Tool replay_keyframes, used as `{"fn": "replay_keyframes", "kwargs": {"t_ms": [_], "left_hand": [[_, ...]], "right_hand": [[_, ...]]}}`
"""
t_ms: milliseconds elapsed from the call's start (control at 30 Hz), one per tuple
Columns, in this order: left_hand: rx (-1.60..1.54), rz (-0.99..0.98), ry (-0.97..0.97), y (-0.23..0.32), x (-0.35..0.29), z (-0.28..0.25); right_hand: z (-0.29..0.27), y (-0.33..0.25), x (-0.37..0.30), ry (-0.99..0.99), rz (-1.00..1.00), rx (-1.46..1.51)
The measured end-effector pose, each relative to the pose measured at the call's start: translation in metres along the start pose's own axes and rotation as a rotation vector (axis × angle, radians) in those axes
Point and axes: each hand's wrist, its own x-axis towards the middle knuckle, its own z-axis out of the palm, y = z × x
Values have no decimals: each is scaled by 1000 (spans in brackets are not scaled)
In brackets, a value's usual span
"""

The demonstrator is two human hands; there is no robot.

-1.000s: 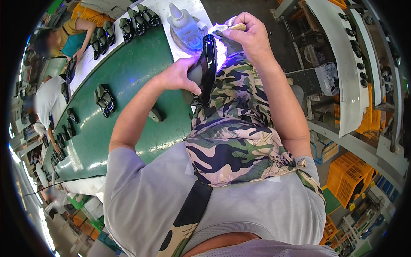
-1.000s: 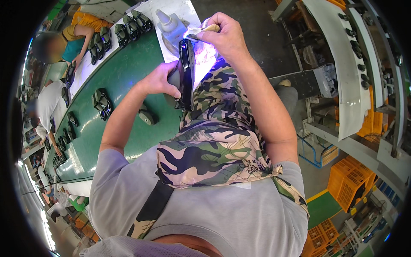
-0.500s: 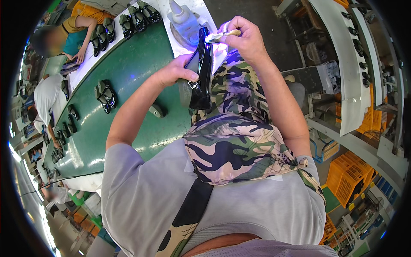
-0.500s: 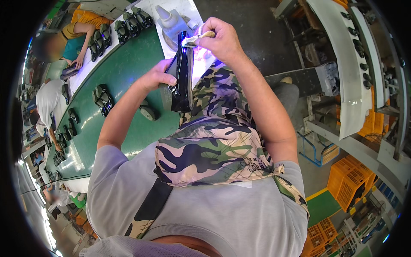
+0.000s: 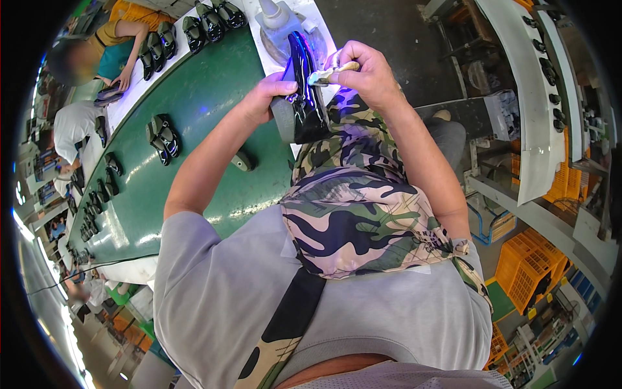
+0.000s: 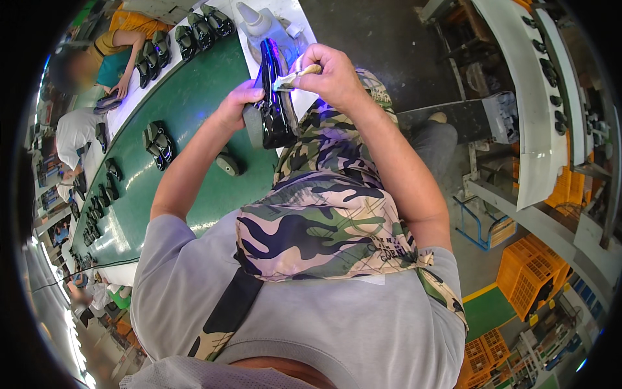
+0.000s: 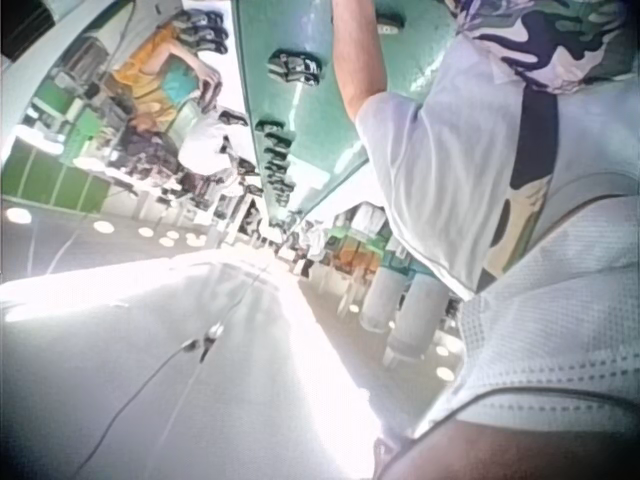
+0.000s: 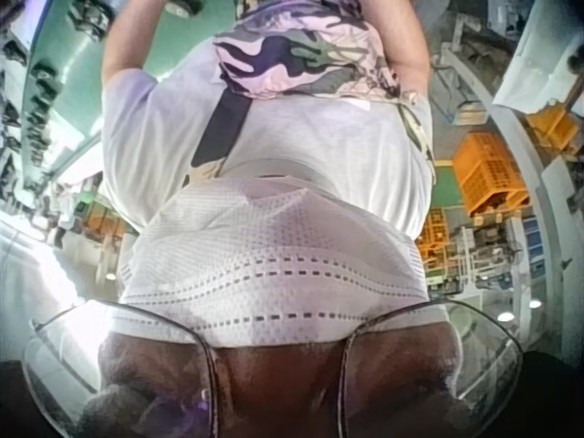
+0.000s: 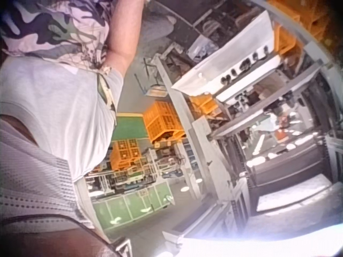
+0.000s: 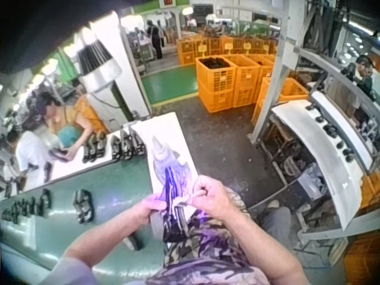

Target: Apply adhesive or sealant to shoe components on a factory assembly line.

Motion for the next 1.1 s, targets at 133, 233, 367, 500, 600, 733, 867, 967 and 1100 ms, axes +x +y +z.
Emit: {"fn": "replay_keyframes", "kwargs": {"t_ms": [133, 233, 367, 500, 600, 733, 867, 967, 1100], "left_hand": [[-79, 46, 59, -6, 7, -4], [-121, 80, 92, -8, 8, -4], [-172, 109, 134, -13, 13, -5], [-261, 156, 179, -19, 11, -7], [-313, 212, 172, -25, 12, -7], [-477, 269, 283, -36, 16, -12], [-554, 317, 377, -35, 21, -5], [-578, 354, 363, -34, 24, 2], [-605, 388, 292, -39, 31, 5]], "right_hand": [[-6, 1, -5, -61, 99, 3], [-11, -4, -9, -87, 97, -75], [-15, -6, -16, -87, 26, -90], [-22, -7, -20, -124, 16, -188], [-25, -5, -23, -115, -6, -176], [-30, -2, -25, -78, -27, -64], [-24, 4, -24, 140, 57, 175], [-16, 5, -22, 252, 109, 309], [-12, 8, -21, 306, 136, 338]]}}
